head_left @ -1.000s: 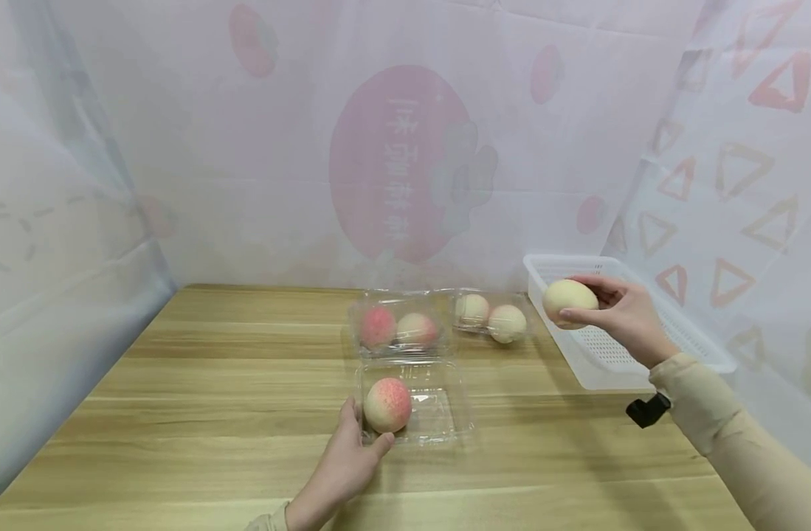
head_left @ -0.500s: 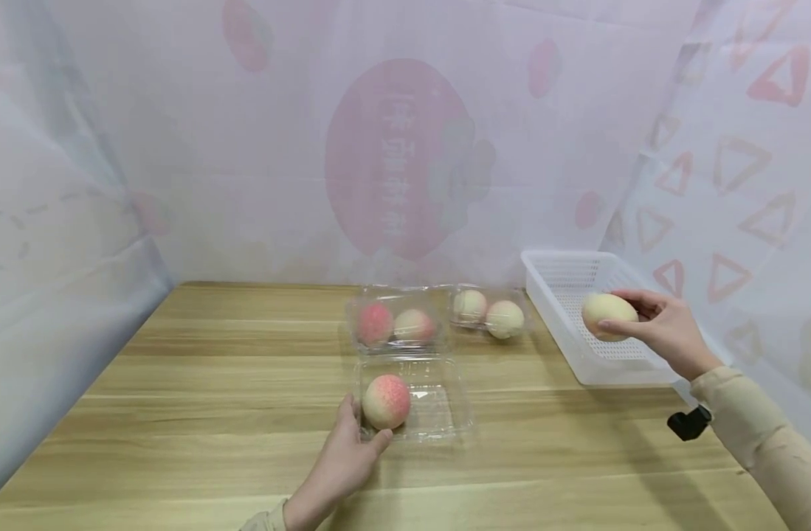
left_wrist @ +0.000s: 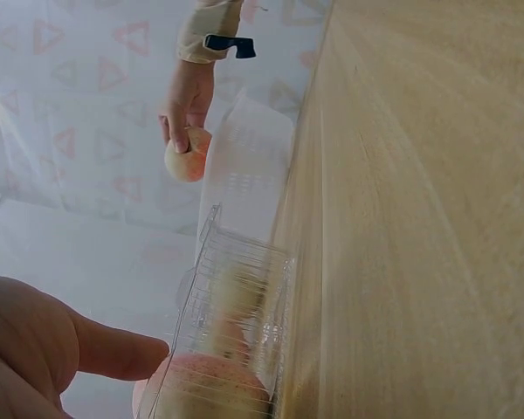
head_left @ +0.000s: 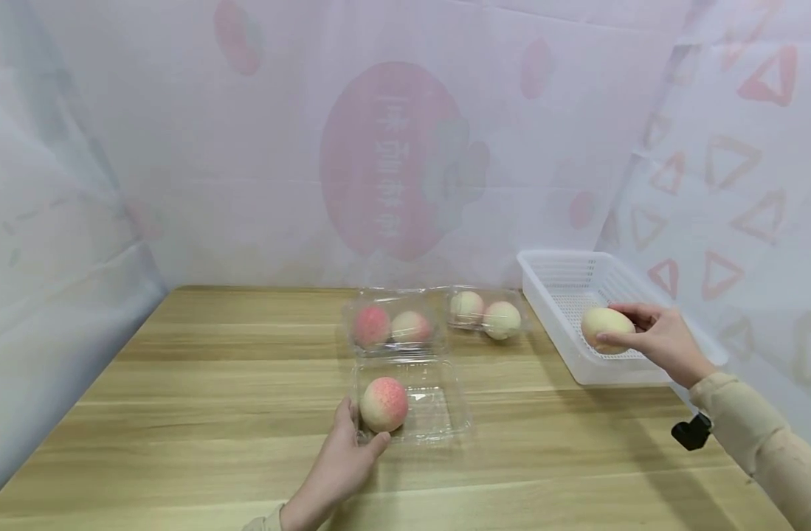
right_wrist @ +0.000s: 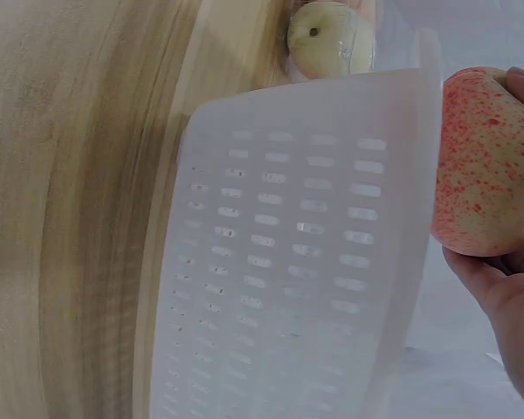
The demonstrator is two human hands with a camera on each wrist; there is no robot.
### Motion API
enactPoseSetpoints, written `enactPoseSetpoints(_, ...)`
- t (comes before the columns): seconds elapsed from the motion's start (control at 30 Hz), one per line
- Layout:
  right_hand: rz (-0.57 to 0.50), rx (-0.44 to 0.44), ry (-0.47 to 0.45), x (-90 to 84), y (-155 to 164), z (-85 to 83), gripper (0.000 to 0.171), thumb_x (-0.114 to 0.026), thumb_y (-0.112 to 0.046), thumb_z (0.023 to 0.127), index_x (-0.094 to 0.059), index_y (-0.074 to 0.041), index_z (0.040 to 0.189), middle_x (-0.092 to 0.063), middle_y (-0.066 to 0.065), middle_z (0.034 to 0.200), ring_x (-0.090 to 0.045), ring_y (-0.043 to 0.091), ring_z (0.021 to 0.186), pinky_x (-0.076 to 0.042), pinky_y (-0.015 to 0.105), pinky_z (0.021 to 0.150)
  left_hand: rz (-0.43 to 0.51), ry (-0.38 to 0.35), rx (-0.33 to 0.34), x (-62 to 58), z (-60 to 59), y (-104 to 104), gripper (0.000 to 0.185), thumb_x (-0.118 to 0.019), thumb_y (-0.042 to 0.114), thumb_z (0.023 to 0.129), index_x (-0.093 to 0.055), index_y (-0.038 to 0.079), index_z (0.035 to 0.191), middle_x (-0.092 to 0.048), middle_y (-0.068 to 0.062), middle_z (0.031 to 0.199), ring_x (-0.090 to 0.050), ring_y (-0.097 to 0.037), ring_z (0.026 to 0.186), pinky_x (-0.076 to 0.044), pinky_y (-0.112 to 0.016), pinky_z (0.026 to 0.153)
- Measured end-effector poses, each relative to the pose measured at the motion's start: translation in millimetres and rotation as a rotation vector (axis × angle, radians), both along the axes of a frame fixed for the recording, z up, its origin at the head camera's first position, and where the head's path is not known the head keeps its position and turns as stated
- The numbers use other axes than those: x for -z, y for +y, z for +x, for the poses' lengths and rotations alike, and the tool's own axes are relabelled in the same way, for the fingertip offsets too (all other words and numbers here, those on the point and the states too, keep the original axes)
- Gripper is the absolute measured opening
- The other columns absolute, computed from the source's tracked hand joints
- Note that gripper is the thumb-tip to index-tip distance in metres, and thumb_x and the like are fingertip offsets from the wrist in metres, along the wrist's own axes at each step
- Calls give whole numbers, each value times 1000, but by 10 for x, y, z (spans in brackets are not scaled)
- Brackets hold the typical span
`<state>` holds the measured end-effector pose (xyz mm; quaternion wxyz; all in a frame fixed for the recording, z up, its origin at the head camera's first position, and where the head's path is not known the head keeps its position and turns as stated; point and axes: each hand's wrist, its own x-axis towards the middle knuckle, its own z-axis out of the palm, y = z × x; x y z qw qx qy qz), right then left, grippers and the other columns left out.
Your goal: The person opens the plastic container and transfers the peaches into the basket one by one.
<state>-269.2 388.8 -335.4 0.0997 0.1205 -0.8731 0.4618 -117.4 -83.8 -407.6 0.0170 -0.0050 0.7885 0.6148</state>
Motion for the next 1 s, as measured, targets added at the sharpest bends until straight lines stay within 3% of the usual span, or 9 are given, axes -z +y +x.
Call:
enactPoseSetpoints(0.27, 24, -28, -3, 68, 57, 10, 58, -83, -14, 81, -57, 8, 129, -69, -8, 108, -64, 0, 96, -55, 18, 76, -3, -7, 1, -2, 10, 16, 90, -68, 4, 90, -2, -18, 147, -18, -39, 150, -19, -48, 140, -17, -59, 111)
enactPoseSetpoints(0.57, 68, -32, -51, 97, 99, -45, 59, -83, -18, 81, -58, 4, 130, -70, -5, 111, -64, -1, 97, -55, 18, 76, -8, -4, -10, -28, 21, 16, 89, -68, 4, 90, -3, -18, 147, -19, -39, 150, -19, -47, 140, -16, -59, 111)
enactPoseSetpoints(1.0, 181, -18, -59, 180, 89, -68, 57, -85, -27, 78, -63, 0, 123, -71, 5, 105, -66, 10, 85, -55, 23, 69, -10, -18, -15, -39, 30, 26, 89, -67, 5, 90, -3, -17, 147, -17, -39, 150, -19, -47, 140, -16, -58, 111)
